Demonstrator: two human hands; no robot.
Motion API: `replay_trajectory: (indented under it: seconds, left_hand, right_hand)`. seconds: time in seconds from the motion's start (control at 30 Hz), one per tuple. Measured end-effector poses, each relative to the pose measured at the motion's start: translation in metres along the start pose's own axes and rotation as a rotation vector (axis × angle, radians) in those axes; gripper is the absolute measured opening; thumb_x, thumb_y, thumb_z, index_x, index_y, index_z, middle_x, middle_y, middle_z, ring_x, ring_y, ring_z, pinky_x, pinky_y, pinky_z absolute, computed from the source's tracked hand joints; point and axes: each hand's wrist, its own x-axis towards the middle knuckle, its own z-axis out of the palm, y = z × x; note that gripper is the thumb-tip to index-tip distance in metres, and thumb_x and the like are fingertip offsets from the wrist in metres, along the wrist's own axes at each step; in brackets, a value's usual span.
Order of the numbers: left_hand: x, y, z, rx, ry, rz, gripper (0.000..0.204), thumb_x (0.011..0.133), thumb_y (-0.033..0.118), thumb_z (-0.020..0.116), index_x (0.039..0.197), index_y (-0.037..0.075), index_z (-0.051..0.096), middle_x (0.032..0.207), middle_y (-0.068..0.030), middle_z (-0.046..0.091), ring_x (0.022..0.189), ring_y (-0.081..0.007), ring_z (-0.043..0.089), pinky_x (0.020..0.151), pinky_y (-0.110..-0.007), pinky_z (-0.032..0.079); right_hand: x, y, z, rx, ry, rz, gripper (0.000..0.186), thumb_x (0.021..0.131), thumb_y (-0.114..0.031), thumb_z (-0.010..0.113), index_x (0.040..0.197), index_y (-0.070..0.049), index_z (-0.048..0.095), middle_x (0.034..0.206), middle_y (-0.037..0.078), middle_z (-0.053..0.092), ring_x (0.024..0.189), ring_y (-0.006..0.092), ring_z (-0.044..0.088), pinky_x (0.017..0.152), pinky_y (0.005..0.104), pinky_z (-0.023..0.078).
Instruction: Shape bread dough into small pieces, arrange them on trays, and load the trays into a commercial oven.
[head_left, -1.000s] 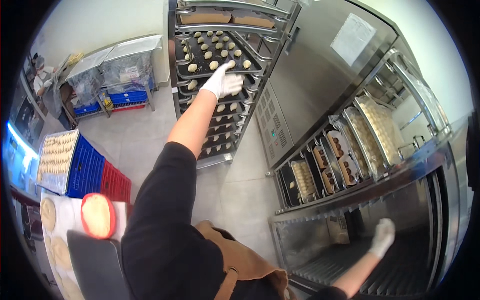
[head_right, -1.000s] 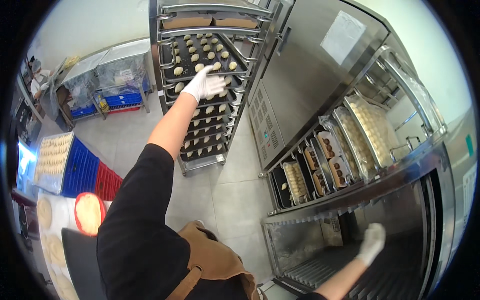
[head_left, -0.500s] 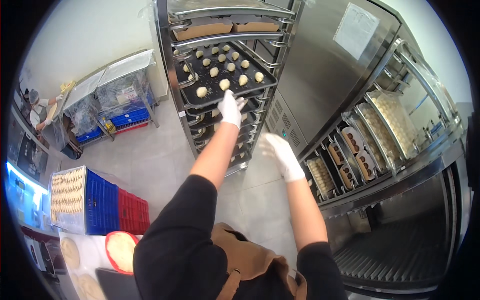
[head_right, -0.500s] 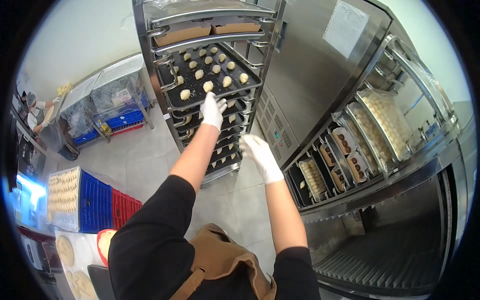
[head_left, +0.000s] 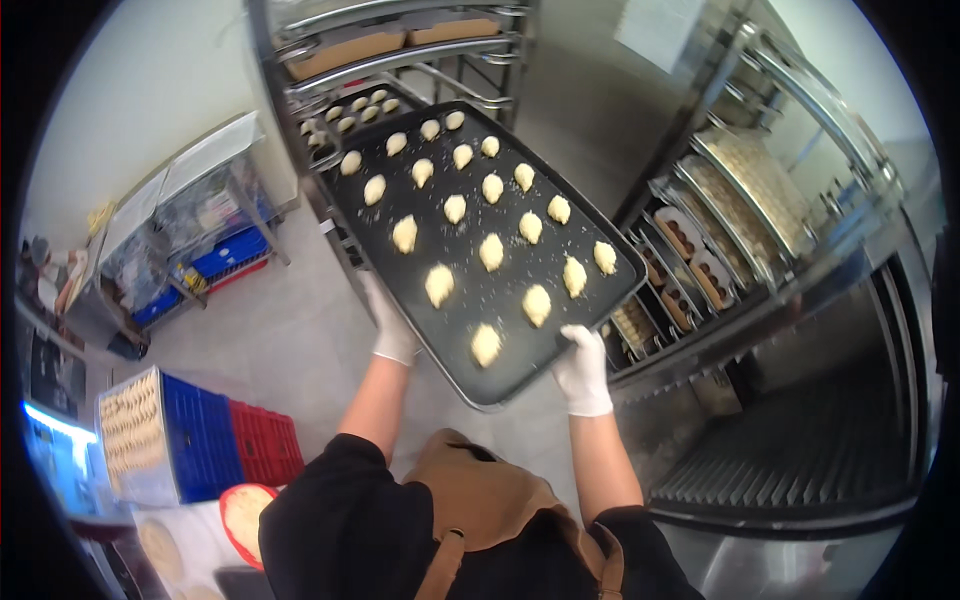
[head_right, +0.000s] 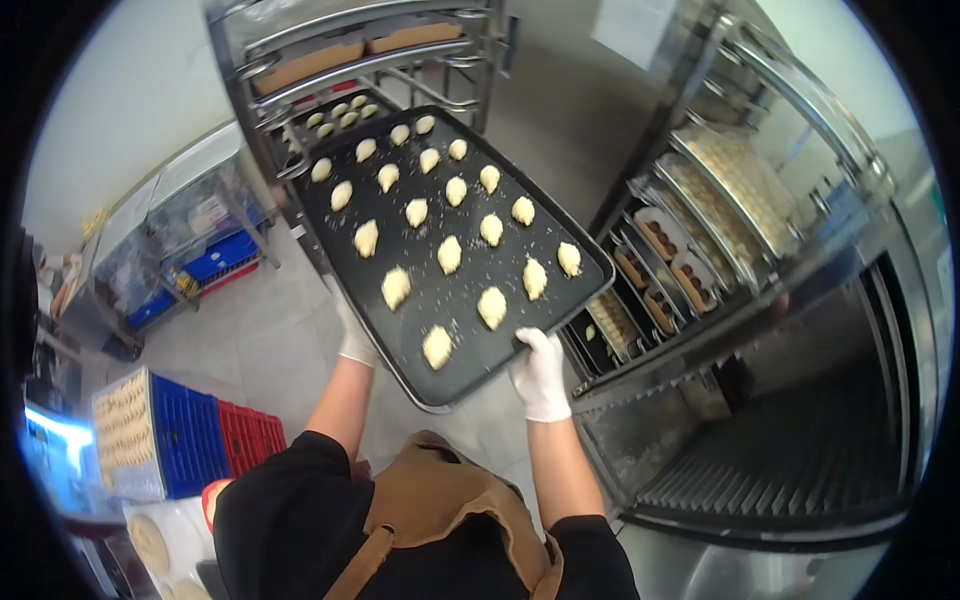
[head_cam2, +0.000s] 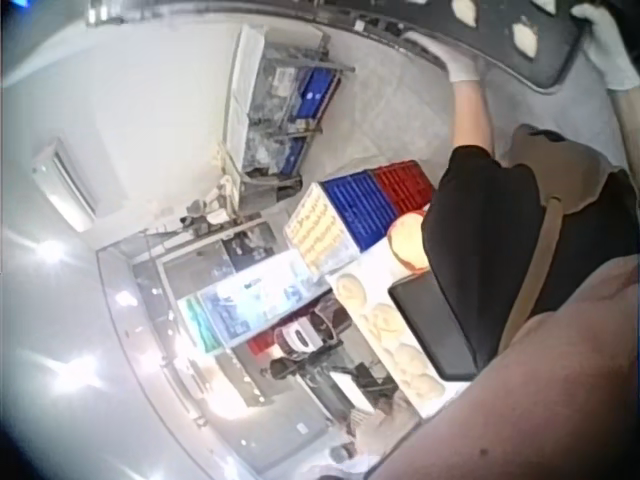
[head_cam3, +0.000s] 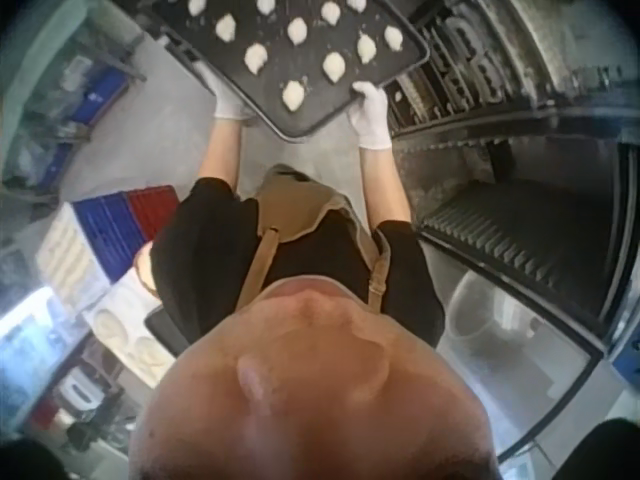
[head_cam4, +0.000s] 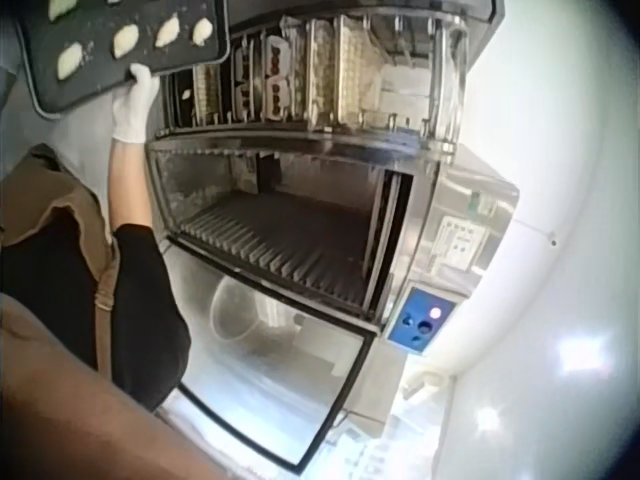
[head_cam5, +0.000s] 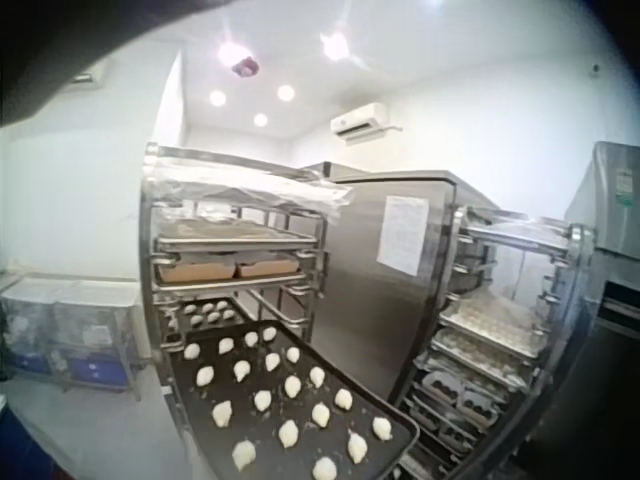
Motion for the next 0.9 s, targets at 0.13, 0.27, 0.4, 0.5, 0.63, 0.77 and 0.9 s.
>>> replay_trajectory:
  seconds: [0.13, 0.27, 0.4, 0.5, 0.63, 0.77, 0.9]
  left_hand:
    - [0.059, 0.07, 0.035, 0.01, 0.025, 0.032, 0.085, 0.098, 0.072, 0.024, 0.156, 0.013, 0.042, 0.155, -0.0089, 0.048, 0.139, -0.0259, 0.048, 0.118, -0.041, 0.035]
    - [0.069, 0.071, 0.067, 0.168, -0.058, 0.105, 0.058, 0.101, 0.042, 0.041, 0.141, 0.003, 0.058, 0.136, -0.0121, 0.065, 0.123, -0.0239, 0.06, 0.105, -0.041, 0.049]
    - [0.007, 0.028, 0.112, 0.029, -0.068, -0.117, 0.059, 0.096, 0.039, 0.043, 0.142, 0.006, 0.057, 0.139, -0.0133, 0.063, 0.124, -0.0269, 0.061, 0.11, -0.045, 0.046]
    - [-0.018, -0.01, 0.171, 0.0, -0.281, -0.266, 0.058, 0.094, 0.035, 0.044, 0.143, 0.006, 0.056, 0.139, -0.0134, 0.063, 0.124, -0.027, 0.061, 0.109, -0.046, 0.047]
    - [-0.125, -0.062, 0.279, -0.115, -0.439, -0.394, 0.058, 0.09, 0.025, 0.048, 0.143, 0.006, 0.055, 0.137, -0.0142, 0.064, 0.123, -0.0263, 0.062, 0.108, -0.046, 0.048]
    - [-0.116, -0.08, 0.314, -0.177, -0.522, -0.495, 0.062, 0.083, 0.011, 0.056, 0.144, 0.004, 0.054, 0.131, -0.0162, 0.066, 0.119, -0.024, 0.064, 0.105, -0.041, 0.052]
    - [-0.101, -0.088, 0.327, -0.192, -0.716, -0.402, 0.06, 0.087, 0.016, 0.05, 0.146, 0.001, 0.05, 0.142, -0.019, 0.059, 0.125, -0.0272, 0.061, 0.105, -0.042, 0.052]
  right_hand:
    - [-0.042, -0.019, -0.017, 0.059, 0.077, -0.082, 0.042, 0.08, 0.002, 0.055, 0.121, 0.001, 0.064, 0.113, 0.012, 0.07, 0.092, 0.0192, 0.064, 0.086, 0.0287, 0.05]
    - [-0.077, -0.094, -0.067, -0.003, 0.136, -0.141, 0.044, 0.078, 0.0, 0.057, 0.121, 0.001, 0.065, 0.112, 0.012, 0.071, 0.091, 0.0201, 0.065, 0.084, 0.0282, 0.051]
    - [-0.144, -0.219, -0.097, -0.074, 0.224, -0.166, 0.048, 0.074, -0.002, 0.058, 0.121, 0.002, 0.066, 0.11, 0.013, 0.073, 0.088, 0.022, 0.066, 0.083, 0.0292, 0.052]
    - [-0.212, -0.279, -0.123, -0.057, 0.366, -0.232, 0.051, 0.074, -0.001, 0.058, 0.123, 0.003, 0.067, 0.107, 0.013, 0.074, 0.082, 0.022, 0.067, 0.085, 0.0282, 0.051]
    - [-0.315, -0.436, -0.103, -0.039, 0.596, -0.305, 0.036, 0.08, -0.008, 0.059, 0.114, 0.001, 0.068, 0.102, 0.013, 0.075, 0.081, 0.0207, 0.067, 0.083, 0.0292, 0.053]
    - [-0.319, -0.427, -0.017, 0.053, 0.83, -0.418, 0.023, 0.087, -0.015, 0.061, 0.104, -0.002, 0.07, 0.097, 0.013, 0.075, 0.079, 0.0193, 0.068, 0.081, 0.0302, 0.055]
    - [-0.291, -0.382, 0.011, 0.039, 0.438, -0.974, 0.037, 0.091, -0.027, 0.058, 0.12, -0.003, 0.064, 0.121, 0.017, 0.071, 0.106, 0.0276, 0.069, 0.089, 0.0354, 0.057]
